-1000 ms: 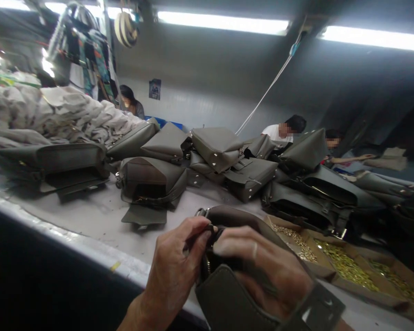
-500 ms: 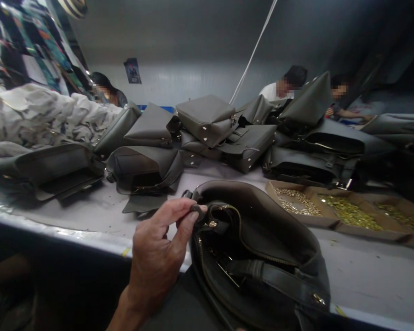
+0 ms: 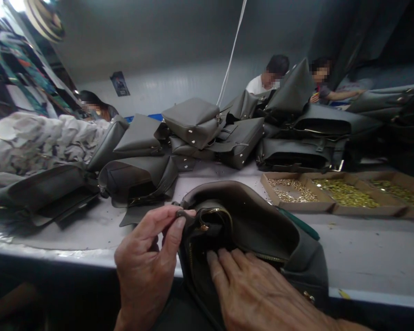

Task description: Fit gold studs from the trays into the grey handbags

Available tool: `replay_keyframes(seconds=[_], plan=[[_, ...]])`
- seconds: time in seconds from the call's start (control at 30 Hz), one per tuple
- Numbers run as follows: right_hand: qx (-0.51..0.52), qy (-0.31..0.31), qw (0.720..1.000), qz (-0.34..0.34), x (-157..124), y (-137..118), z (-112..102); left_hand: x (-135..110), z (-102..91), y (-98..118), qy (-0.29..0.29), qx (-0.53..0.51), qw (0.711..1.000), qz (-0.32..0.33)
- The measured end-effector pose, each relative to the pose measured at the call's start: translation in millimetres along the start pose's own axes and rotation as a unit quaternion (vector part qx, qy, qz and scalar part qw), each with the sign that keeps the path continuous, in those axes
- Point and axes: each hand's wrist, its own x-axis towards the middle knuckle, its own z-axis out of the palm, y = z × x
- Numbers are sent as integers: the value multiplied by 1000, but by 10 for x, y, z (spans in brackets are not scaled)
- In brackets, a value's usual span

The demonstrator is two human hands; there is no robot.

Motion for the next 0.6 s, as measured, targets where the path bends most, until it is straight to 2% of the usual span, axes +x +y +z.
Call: replay_keyframes(seconds=[0.1, 0.17, 0.23, 0.3, 0.33, 0.43, 0.5, 0.6], plan=[[106, -136, 984, 33, 194, 63, 25, 0, 10, 28, -4, 0, 1000, 4], [238, -215, 944, 71, 338, 162, -46, 1, 15, 58, -20, 6, 1000, 6], [365, -254, 889, 110, 444, 261, -98, 9, 21, 93, -37, 15, 999, 9], [429, -248, 856, 145, 501, 321, -97, 24, 28, 123, -53, 21, 998, 17], [433, -234, 856, 157, 516, 336, -81, 33, 31, 133, -61, 24, 998, 23], [390, -207, 879, 181, 529, 376, -41, 45, 20, 122, -82, 43, 994, 64], [353, -219, 890, 187, 504, 446, -59, 33, -6, 78, -87, 84, 986, 113], [318, -189, 912, 174, 373, 643, -165, -1, -52, -5, -88, 152, 967, 186]])
